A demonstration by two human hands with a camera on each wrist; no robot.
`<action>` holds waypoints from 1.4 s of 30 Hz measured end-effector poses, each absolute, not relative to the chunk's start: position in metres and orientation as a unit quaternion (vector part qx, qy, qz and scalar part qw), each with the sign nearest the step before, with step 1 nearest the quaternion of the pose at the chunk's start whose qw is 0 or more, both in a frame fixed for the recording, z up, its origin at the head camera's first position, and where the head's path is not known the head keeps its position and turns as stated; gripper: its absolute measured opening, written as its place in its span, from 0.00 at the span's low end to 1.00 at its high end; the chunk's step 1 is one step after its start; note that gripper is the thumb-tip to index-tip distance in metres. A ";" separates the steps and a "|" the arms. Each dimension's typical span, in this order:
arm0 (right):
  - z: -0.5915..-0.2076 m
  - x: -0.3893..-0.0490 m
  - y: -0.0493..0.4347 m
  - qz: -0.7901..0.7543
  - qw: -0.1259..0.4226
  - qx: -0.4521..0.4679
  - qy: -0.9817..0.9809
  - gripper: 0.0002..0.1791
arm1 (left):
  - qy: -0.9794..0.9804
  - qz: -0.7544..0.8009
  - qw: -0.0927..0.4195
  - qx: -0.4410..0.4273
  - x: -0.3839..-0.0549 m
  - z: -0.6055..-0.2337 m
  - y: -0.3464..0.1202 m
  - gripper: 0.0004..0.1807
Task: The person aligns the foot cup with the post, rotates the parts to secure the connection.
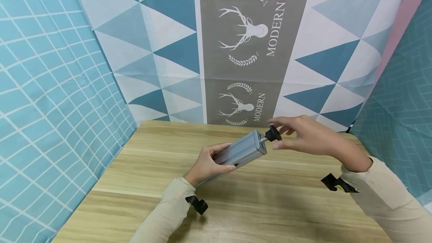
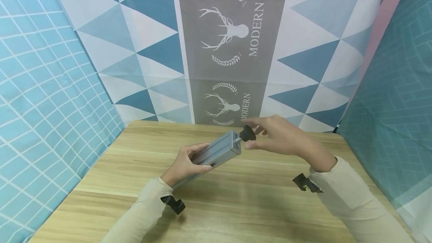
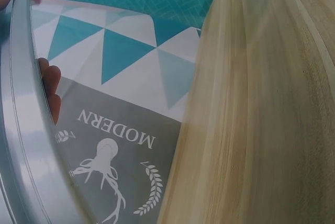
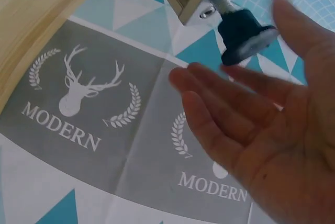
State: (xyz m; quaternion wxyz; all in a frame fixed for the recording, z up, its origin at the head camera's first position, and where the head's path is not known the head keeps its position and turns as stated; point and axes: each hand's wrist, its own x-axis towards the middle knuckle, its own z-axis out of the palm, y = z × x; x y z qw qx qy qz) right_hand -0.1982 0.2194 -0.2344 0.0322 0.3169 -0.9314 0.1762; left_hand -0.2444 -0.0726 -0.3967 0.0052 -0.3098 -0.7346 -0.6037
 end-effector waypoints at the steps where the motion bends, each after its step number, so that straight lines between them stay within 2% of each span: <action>1: -0.234 -0.198 0.220 0.174 0.029 0.324 -0.929 0.35 | -0.735 -0.605 0.005 -0.307 -0.245 -0.397 -0.073 0.35; 4: -0.232 -0.199 0.220 0.165 0.027 0.354 -0.920 0.40 | -0.735 -0.606 0.004 -0.305 -0.246 -0.397 -0.073 0.35; 9: -0.230 -0.201 0.220 0.155 0.042 0.398 -0.903 0.35 | -0.730 -0.610 0.001 -0.308 -0.248 -0.397 -0.073 0.34; 12: -0.230 -0.201 0.220 0.168 0.035 0.388 -0.906 0.28 | -0.730 -0.610 0.001 -0.308 -0.249 -0.398 -0.074 0.34; 15: -0.231 -0.201 0.218 0.180 0.032 0.358 -0.916 0.16 | -0.733 -0.608 0.003 -0.306 -0.248 -0.398 -0.074 0.35; 17: -0.234 -0.202 0.216 0.179 0.040 0.332 -0.925 0.13 | -0.736 -0.604 0.006 -0.306 -0.248 -0.398 -0.074 0.35; 21: -0.238 -0.203 0.214 0.171 0.053 0.299 -0.938 0.17 | -0.735 -0.602 0.009 -0.312 -0.247 -0.398 -0.074 0.36; 25: -0.235 -0.201 0.217 0.180 0.023 0.293 -0.939 0.19 | -0.734 -0.604 0.009 -0.312 -0.247 -0.397 -0.074 0.36; 29: -0.232 -0.199 0.223 0.182 -0.020 0.309 -0.933 0.37 | -0.732 -0.606 0.005 -0.310 -0.247 -0.397 -0.074 0.36; 31: -0.232 -0.199 0.225 0.181 -0.024 0.328 -0.927 0.42 | -0.731 -0.608 0.003 -0.309 -0.247 -0.397 -0.074 0.36; 37: -0.233 -0.201 0.224 0.170 0.024 0.399 -0.901 0.42 | -0.731 -0.610 0.000 -0.305 -0.247 -0.397 -0.075 0.35; 42: -0.233 -0.201 0.222 0.156 0.060 0.416 -0.894 0.38 | -0.735 -0.609 -0.010 -0.298 -0.244 -0.392 -0.075 0.36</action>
